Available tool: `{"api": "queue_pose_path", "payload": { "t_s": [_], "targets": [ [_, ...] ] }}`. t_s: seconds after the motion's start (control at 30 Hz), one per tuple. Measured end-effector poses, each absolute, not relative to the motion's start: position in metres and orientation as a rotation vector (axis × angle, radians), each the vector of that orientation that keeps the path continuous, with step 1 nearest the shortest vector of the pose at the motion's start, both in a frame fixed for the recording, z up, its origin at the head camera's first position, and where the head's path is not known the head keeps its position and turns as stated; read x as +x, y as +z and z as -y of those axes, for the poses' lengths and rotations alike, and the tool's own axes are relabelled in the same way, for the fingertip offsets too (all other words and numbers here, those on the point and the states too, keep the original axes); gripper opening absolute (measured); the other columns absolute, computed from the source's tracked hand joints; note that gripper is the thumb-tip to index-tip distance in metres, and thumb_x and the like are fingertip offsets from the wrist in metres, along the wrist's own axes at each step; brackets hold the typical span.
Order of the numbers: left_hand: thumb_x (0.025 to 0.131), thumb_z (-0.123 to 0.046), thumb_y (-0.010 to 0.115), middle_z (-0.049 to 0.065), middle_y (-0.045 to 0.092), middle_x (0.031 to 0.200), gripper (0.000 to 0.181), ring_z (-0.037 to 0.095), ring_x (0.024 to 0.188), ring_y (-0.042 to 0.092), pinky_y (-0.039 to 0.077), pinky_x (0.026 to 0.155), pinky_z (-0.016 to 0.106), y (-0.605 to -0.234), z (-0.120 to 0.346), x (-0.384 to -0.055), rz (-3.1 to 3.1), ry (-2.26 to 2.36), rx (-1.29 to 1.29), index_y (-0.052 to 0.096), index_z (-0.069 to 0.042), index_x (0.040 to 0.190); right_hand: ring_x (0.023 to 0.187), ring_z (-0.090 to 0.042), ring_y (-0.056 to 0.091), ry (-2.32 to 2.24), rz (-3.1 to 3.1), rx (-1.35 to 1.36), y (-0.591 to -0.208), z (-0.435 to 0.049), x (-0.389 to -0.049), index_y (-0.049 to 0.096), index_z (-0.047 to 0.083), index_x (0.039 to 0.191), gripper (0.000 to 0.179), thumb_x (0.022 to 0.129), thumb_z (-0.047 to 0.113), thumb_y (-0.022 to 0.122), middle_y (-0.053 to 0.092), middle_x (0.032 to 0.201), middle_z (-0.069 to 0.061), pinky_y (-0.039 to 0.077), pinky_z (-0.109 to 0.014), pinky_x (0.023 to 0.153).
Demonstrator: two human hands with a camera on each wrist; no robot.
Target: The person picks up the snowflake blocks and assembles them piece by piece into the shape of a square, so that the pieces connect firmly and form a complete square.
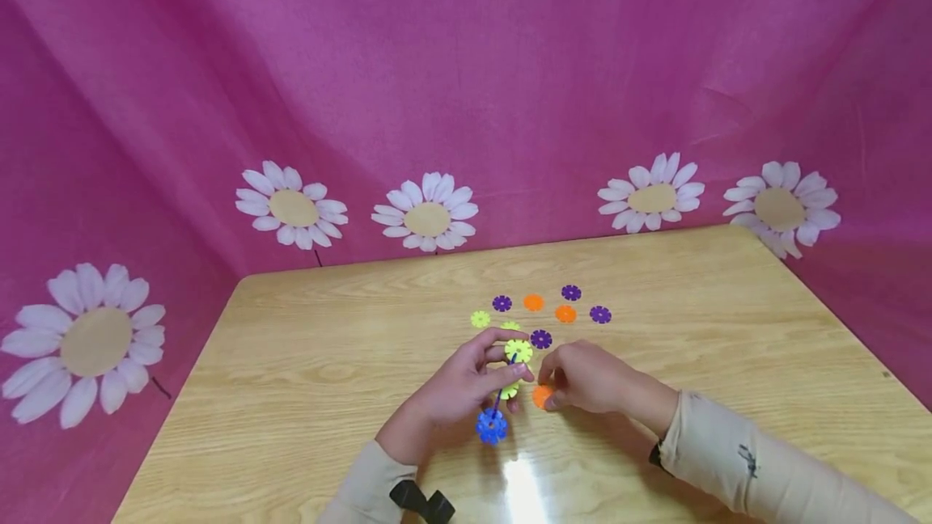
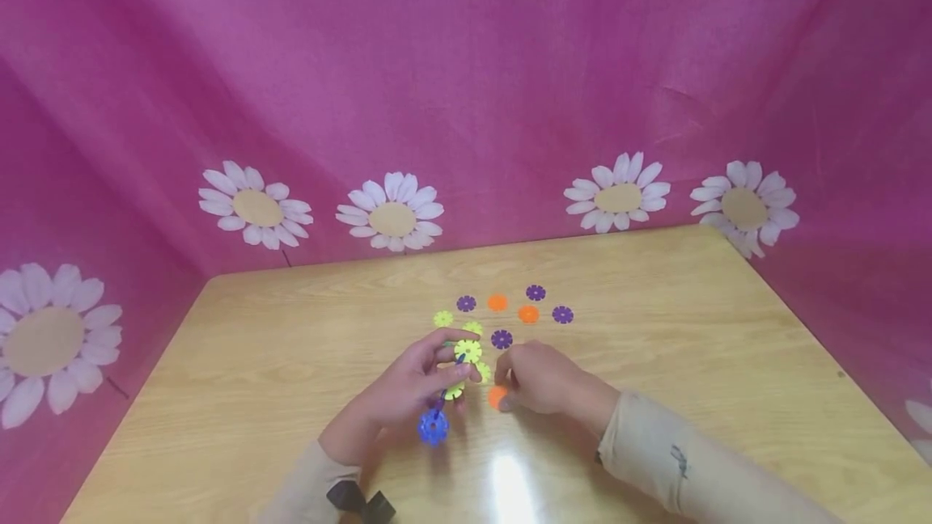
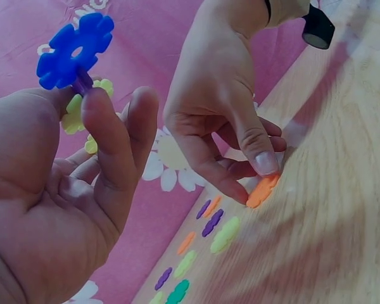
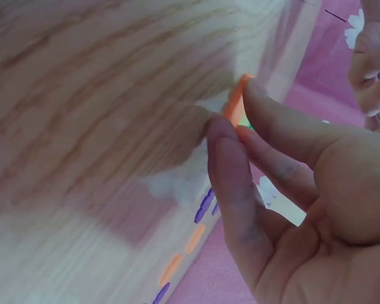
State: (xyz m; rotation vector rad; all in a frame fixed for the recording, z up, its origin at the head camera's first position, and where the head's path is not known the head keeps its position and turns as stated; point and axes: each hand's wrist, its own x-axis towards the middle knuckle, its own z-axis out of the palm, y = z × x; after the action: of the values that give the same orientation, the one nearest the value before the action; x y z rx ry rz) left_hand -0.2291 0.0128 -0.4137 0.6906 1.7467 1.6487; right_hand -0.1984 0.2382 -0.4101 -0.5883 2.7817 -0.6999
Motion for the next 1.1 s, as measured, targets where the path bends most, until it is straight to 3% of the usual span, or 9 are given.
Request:
{"api": "queue_pose_path", "payload": {
  "t_s": [0.4,0.6,0.73,0.87,0.97,1.1],
  "targets": [
    [0.102,-0.024,0.058,0.015,0.071,0.114,0.041,0.016,0.068,0.067,0.053,0.063,0.024,-0.408,-0.013,-0.232,-1.778,1.646,0.695,0.050,-0.017,0.141,0.069,-0.011,0.052,-0.823,-2.788,-0.442,-0.411,-0.242,-0.201,0.066,0.016,0.079,0.023,0.074,0.015,0.088,0.060,0.073,0.007,0.045,-0.023,0.063],
    [0.102,-0.025,0.058,0.014,0.073,0.112,0.041,0.017,0.069,0.066,0.054,0.067,0.027,-0.411,-0.013,-0.227,-1.823,1.654,0.663,0.052,-0.011,0.140,0.070,-0.008,0.055,-1.072,-2.734,-0.464,-0.419,-0.251,-0.197,0.068,0.011,0.081,0.013,0.083,0.007,0.080,0.063,0.076,0.005,0.049,-0.021,0.062],
    [0.101,-0.021,0.060,0.016,0.074,0.110,0.039,0.014,0.066,0.063,0.048,0.060,0.022,-0.415,-0.013,-0.225,-1.857,1.664,0.696,0.054,-0.009,0.138,0.073,-0.008,0.059,-1.283,-2.661,-0.446,-0.420,-0.256,-0.195,0.070,0.006,0.086,0.006,0.085,0.004,0.076,0.066,0.081,0.000,0.055,-0.022,0.061],
    [0.098,-0.018,0.065,0.010,0.072,0.089,0.038,0.009,0.058,0.052,0.045,0.054,0.019,-0.418,-0.014,-0.226,-1.885,1.692,0.738,0.059,-0.009,0.135,0.074,-0.011,0.065,-1.446,-2.618,-0.394,-0.417,-0.256,-0.194,0.071,0.003,0.090,0.006,0.086,0.005,0.075,0.068,0.085,-0.006,0.059,-0.024,0.065],
    [0.096,-0.018,0.068,-0.001,0.061,0.074,0.039,0.007,0.054,0.048,0.045,0.052,0.019,-0.418,-0.014,-0.228,-1.896,1.715,0.747,0.062,-0.008,0.133,0.075,-0.018,0.070,-1.531,-2.589,-0.367,-0.411,-0.256,-0.193,0.072,0.000,0.093,0.008,0.087,0.004,0.074,0.069,0.088,-0.010,0.060,-0.026,0.066],
    [0.094,-0.016,0.070,-0.004,0.058,0.070,0.038,0.005,0.055,0.049,0.046,0.051,0.019,-0.418,-0.015,-0.229,-1.905,1.734,0.723,0.064,-0.008,0.131,0.079,-0.033,0.073,-1.636,-2.510,-0.325,-0.406,-0.254,-0.192,0.070,-0.005,0.098,0.013,0.090,0.005,0.072,0.068,0.091,-0.014,0.062,-0.031,0.068]
  ]
}}
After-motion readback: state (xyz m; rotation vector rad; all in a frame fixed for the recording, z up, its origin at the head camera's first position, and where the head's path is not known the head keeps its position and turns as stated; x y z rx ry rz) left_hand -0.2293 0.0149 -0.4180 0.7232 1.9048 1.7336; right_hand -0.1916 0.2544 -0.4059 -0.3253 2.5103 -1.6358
